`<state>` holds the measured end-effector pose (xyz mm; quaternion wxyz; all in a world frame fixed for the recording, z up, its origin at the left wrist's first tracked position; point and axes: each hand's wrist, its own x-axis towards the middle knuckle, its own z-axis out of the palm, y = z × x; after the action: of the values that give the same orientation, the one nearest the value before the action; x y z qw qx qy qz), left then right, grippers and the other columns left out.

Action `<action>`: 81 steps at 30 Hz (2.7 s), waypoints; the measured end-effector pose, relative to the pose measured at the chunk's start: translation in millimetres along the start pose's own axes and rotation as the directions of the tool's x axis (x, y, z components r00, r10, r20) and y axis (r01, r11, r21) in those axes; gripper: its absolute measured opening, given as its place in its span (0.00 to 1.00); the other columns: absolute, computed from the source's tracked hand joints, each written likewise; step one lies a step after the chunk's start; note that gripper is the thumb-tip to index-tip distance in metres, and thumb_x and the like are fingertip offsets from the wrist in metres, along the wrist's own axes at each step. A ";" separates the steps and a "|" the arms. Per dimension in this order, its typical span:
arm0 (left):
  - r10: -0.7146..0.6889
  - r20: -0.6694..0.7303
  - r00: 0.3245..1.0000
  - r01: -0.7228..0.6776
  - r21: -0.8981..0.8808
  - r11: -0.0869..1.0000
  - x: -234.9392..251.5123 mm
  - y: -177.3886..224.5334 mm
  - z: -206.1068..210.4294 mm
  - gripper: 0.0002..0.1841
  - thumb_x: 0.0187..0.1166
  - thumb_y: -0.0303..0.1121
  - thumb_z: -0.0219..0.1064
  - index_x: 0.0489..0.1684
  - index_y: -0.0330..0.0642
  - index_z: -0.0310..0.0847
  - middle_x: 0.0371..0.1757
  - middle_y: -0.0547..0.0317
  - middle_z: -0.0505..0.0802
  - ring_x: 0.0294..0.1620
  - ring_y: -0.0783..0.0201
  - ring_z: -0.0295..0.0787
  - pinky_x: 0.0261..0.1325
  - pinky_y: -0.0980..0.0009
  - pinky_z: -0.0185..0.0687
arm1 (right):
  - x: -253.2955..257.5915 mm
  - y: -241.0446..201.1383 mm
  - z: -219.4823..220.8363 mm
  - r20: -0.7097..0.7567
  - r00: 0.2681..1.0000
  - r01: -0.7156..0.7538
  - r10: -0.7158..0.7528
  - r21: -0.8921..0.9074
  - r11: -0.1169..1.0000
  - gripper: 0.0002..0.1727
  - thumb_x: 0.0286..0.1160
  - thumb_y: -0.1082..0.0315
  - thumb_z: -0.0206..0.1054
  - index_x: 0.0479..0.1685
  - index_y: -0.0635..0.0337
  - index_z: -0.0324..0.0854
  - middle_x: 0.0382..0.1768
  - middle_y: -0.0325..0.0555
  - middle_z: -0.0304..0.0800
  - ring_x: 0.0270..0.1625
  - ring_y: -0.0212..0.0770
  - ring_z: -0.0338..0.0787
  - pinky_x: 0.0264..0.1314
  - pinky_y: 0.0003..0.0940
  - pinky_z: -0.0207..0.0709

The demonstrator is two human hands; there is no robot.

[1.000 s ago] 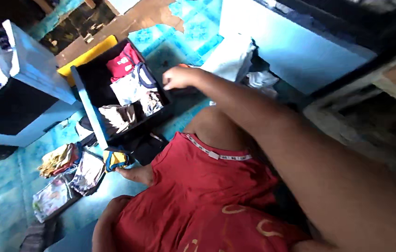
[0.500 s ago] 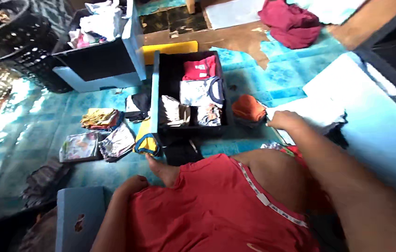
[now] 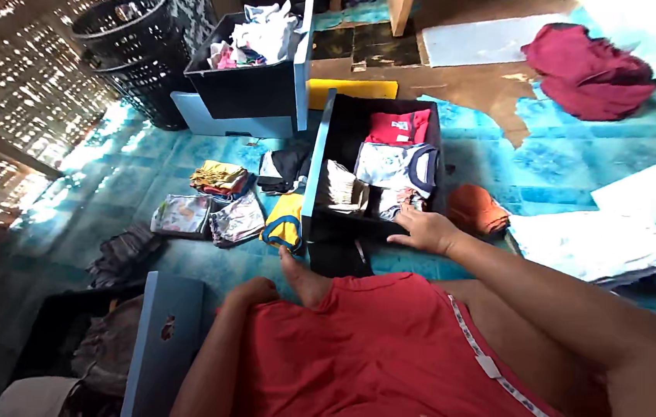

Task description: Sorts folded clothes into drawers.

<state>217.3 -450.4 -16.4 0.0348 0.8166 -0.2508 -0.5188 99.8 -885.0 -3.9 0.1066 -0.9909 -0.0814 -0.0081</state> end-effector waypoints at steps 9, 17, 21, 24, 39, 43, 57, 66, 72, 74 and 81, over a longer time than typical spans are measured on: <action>0.018 0.003 1.000 -0.018 0.000 1.000 0.2 -4.4 2.5 0.23 0.90 0.47 0.58 0.60 0.34 0.86 0.59 0.35 0.90 0.64 0.39 0.85 0.69 0.34 0.72 | 4.3 -7.9 -1.6 0.141 0.946 -0.273 0.292 -0.142 0.952 0.16 0.85 0.63 0.64 0.53 0.70 0.86 0.56 0.70 0.89 0.62 0.71 0.89 0.57 0.70 0.81; 0.033 0.026 0.999 -0.033 -0.001 0.999 1.6 -4.4 0.4 0.24 0.91 0.48 0.56 0.60 0.32 0.85 0.60 0.32 0.89 0.66 0.37 0.84 0.69 0.33 0.70 | -2.5 15.7 -13.0 0.102 0.910 -0.378 0.402 -0.194 0.905 0.17 0.85 0.62 0.65 0.48 0.73 0.86 0.54 0.73 0.89 0.62 0.75 0.87 0.55 0.72 0.79; 0.032 0.051 0.998 -0.033 0.010 0.999 2.0 -1.6 -2.0 0.25 0.91 0.47 0.55 0.63 0.32 0.84 0.62 0.32 0.88 0.68 0.38 0.83 0.71 0.33 0.69 | -12.4 40.1 -22.2 0.096 0.864 -0.464 0.493 -0.226 0.857 0.25 0.89 0.58 0.61 0.71 0.73 0.78 0.69 0.71 0.84 0.72 0.75 0.82 0.64 0.76 0.75; 0.024 0.077 0.997 -0.026 0.019 0.999 2.8 1.1 -2.3 0.25 0.91 0.47 0.55 0.65 0.32 0.83 0.63 0.31 0.88 0.69 0.36 0.82 0.71 0.32 0.69 | -24.1 56.0 -27.5 0.059 0.826 -0.537 0.561 -0.224 0.813 0.25 0.88 0.56 0.62 0.68 0.72 0.80 0.61 0.74 0.87 0.70 0.79 0.81 0.61 0.80 0.74; -0.536 -0.331 0.777 0.039 -0.824 0.565 87.6 1.8 -56.3 0.39 0.81 0.62 0.62 0.67 0.27 0.78 0.64 0.27 0.85 0.63 0.36 0.84 0.64 0.36 0.79 | -33.5 -81.5 -37.6 0.325 0.938 -0.051 -0.118 0.468 0.882 0.27 0.80 0.53 0.69 0.72 0.60 0.82 0.62 0.59 0.89 0.64 0.59 0.89 0.69 0.63 0.78; -0.673 -0.378 0.635 0.206 -0.758 0.619 116.1 38.3 -66.5 0.30 0.71 0.51 0.77 0.57 0.29 0.86 0.66 0.29 0.86 0.71 0.34 0.81 0.71 0.34 0.74 | -20.8 -67.7 -14.2 0.474 0.880 -0.176 -0.027 0.378 0.909 0.23 0.83 0.59 0.68 0.70 0.64 0.82 0.60 0.64 0.89 0.63 0.63 0.88 0.70 0.64 0.76; -0.228 -0.728 0.646 -0.633 -0.678 0.373 20.9 -40.6 -104.3 0.30 0.62 0.15 0.66 0.71 0.29 0.68 0.53 0.44 0.89 0.45 0.59 0.90 0.50 0.59 0.89 | -28.8 -56.2 -27.3 0.457 0.889 -0.261 0.034 0.443 0.858 0.26 0.79 0.60 0.71 0.73 0.63 0.80 0.61 0.64 0.88 0.60 0.61 0.89 0.65 0.63 0.79; -0.656 -0.611 0.444 0.247 -0.620 0.745 13.2 -118.1 -60.9 0.43 0.69 0.30 0.75 0.87 0.31 0.57 0.80 0.20 0.70 0.80 0.22 0.66 0.72 0.24 0.67 | -15.5 -61.1 -16.3 0.559 0.828 -0.306 0.044 0.383 0.872 0.27 0.79 0.59 0.72 0.75 0.61 0.79 0.63 0.63 0.87 0.63 0.61 0.88 0.67 0.62 0.78; -0.672 -0.681 0.291 0.069 -0.686 0.725 57.6 -105.4 -100.2 0.30 0.87 0.44 0.60 0.88 0.48 0.65 0.94 0.31 0.49 0.89 0.23 0.49 0.76 0.23 0.57 | -13.6 -53.9 -4.4 0.643 0.763 -0.341 0.068 0.310 0.887 0.27 0.80 0.60 0.71 0.76 0.62 0.78 0.62 0.64 0.88 0.63 0.62 0.89 0.68 0.64 0.78; -0.786 -0.570 0.239 0.044 -0.802 0.596 69.6 -116.8 -119.3 0.25 0.87 0.40 0.57 0.84 0.56 0.70 0.95 0.36 0.47 0.85 0.24 0.59 0.69 0.27 0.70 | -15.2 -51.1 -1.4 0.631 0.774 -0.334 0.056 0.331 0.883 0.27 0.80 0.60 0.71 0.76 0.63 0.78 0.61 0.64 0.89 0.61 0.62 0.89 0.67 0.63 0.79; -0.733 -0.607 0.309 0.348 -0.645 0.681 82.9 -167.2 -134.4 0.36 0.75 0.28 0.67 0.88 0.63 0.67 0.95 0.38 0.51 0.80 0.19 0.66 0.63 0.20 0.70 | -14.6 -41.1 7.0 0.626 0.776 -0.370 0.076 0.355 0.859 0.28 0.77 0.59 0.71 0.75 0.61 0.79 0.57 0.60 0.90 0.56 0.57 0.90 0.62 0.60 0.81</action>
<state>423.8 -368.9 -76.5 0.1326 0.9661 0.2065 -0.0802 78.6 -846.2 -2.6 0.3068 -0.8915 0.0117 0.3332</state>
